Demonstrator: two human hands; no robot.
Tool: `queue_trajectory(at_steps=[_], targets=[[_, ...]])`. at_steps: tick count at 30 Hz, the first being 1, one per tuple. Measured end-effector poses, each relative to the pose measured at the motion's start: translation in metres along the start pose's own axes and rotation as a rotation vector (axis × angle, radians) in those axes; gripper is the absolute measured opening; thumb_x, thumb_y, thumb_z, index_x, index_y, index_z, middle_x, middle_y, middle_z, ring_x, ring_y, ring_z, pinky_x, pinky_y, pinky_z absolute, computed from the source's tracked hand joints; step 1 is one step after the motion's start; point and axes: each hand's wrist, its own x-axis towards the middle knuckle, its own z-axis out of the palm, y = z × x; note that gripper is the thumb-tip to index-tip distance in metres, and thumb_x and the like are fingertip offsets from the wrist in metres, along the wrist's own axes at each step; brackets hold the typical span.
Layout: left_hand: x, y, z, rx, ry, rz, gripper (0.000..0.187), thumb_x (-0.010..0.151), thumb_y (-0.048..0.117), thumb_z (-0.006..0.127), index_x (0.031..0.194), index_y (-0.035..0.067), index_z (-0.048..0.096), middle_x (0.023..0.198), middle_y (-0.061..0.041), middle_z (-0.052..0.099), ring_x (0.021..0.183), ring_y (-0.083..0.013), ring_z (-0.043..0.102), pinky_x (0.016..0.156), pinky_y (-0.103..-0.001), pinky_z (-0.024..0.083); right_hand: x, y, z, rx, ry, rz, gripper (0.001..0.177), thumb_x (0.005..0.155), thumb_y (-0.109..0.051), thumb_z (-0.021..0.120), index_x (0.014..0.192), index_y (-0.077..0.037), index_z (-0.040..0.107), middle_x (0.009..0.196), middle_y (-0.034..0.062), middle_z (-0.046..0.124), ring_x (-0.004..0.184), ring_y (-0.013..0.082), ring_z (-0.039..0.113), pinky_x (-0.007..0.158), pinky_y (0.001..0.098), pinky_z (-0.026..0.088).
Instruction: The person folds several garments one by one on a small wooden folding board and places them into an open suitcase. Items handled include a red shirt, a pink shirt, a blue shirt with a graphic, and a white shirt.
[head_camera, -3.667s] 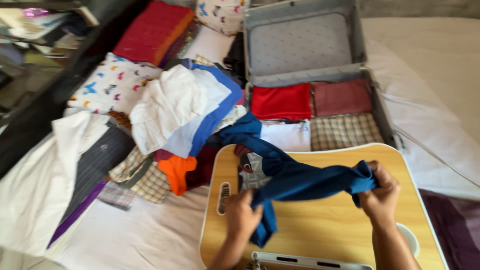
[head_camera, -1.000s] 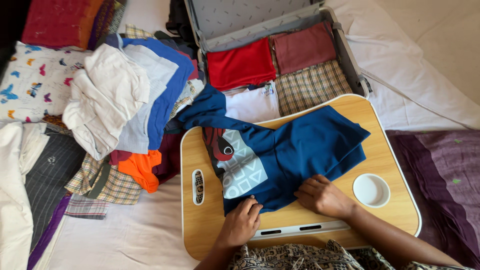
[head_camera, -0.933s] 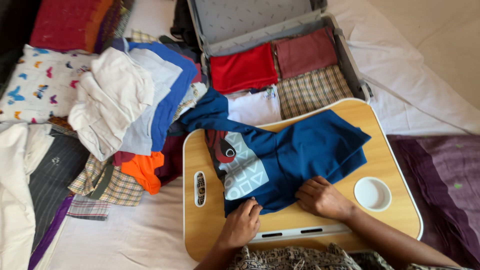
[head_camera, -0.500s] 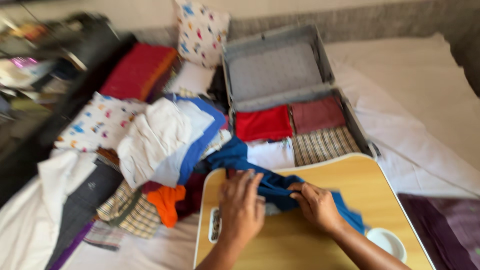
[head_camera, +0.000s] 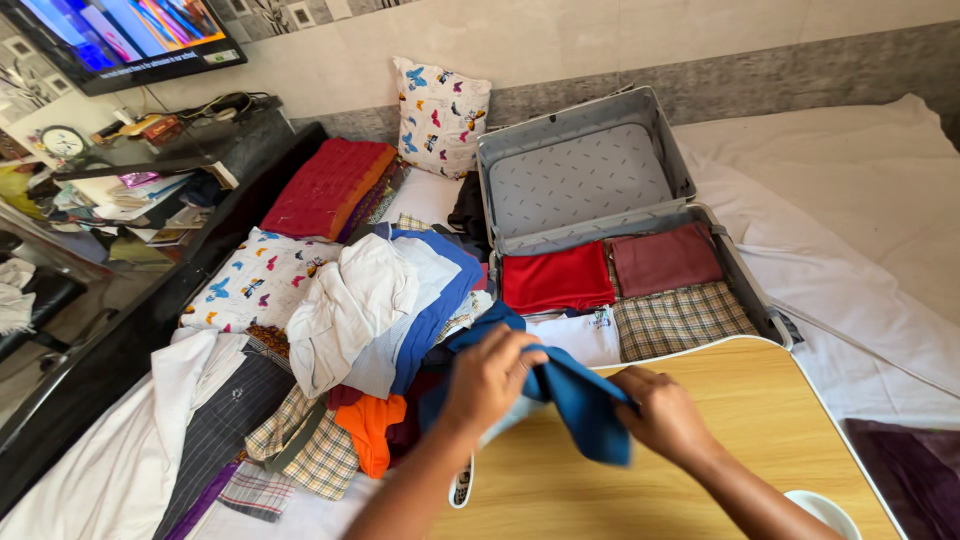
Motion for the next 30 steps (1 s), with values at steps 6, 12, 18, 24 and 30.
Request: queue_trajectory(at_steps=[6,12,18,24,30], targets=[[0.064,-0.009,-0.064,0.095,-0.039,0.24,0.018,0.092,0.019,0.077,0.102,0.007,0.067,0.087,-0.01,0.067,0.076,-0.0326,0.068,0.063,-0.039,0.054,0.013,0.034,-0.009,0.189,0.024,0.148,0.023,0.079,-0.012,0.079,0.1,-0.004,0.076,0.095,0.012,0.075,0.083,0.0278,0.074,0.07,0.0388,0.058],[0.1,0.003,-0.106,0.148,-0.061,0.318,0.017,0.09,0.014,0.077,0.102,0.006,0.069,0.085,-0.009,0.066,0.073,-0.0285,0.07,0.062,-0.037,0.054,0.024,0.02,-0.013,0.331,0.225,0.004,0.019,0.079,-0.009,0.079,0.096,-0.004,0.071,0.093,0.0097,0.073,0.08,0.0228,0.072,0.07,0.0363,0.058],[0.113,0.013,-0.126,0.017,-0.15,0.374,0.013,0.095,0.01,0.073,0.106,0.005,0.068,0.092,-0.006,0.067,0.084,-0.0213,0.077,0.07,-0.031,0.061,0.006,-0.04,0.004,0.192,0.146,-0.32,0.014,0.069,-0.006,0.083,0.079,-0.005,0.073,0.131,0.0179,0.058,0.11,0.0342,0.057,0.091,0.0443,0.048],[0.114,0.024,-0.133,0.11,-0.205,0.486,0.018,0.086,0.011,0.08,0.1,0.005,0.071,0.085,-0.008,0.067,0.074,-0.0243,0.071,0.064,-0.033,0.056,0.008,-0.077,0.012,0.231,0.084,-0.322,0.013,0.076,-0.005,0.078,0.084,0.002,0.07,0.155,0.0259,0.035,0.138,0.0445,0.038,0.106,0.0502,0.039],[0.107,0.025,-0.14,0.045,-0.246,0.528,0.02,0.087,0.005,0.078,0.104,0.003,0.07,0.09,-0.007,0.069,0.077,-0.0229,0.073,0.066,-0.032,0.059,0.018,-0.069,0.027,0.412,-0.114,-0.356,0.01,0.085,-0.003,0.073,0.092,0.003,0.072,0.149,0.0238,0.045,0.14,0.0431,0.039,0.111,0.0498,0.037]])
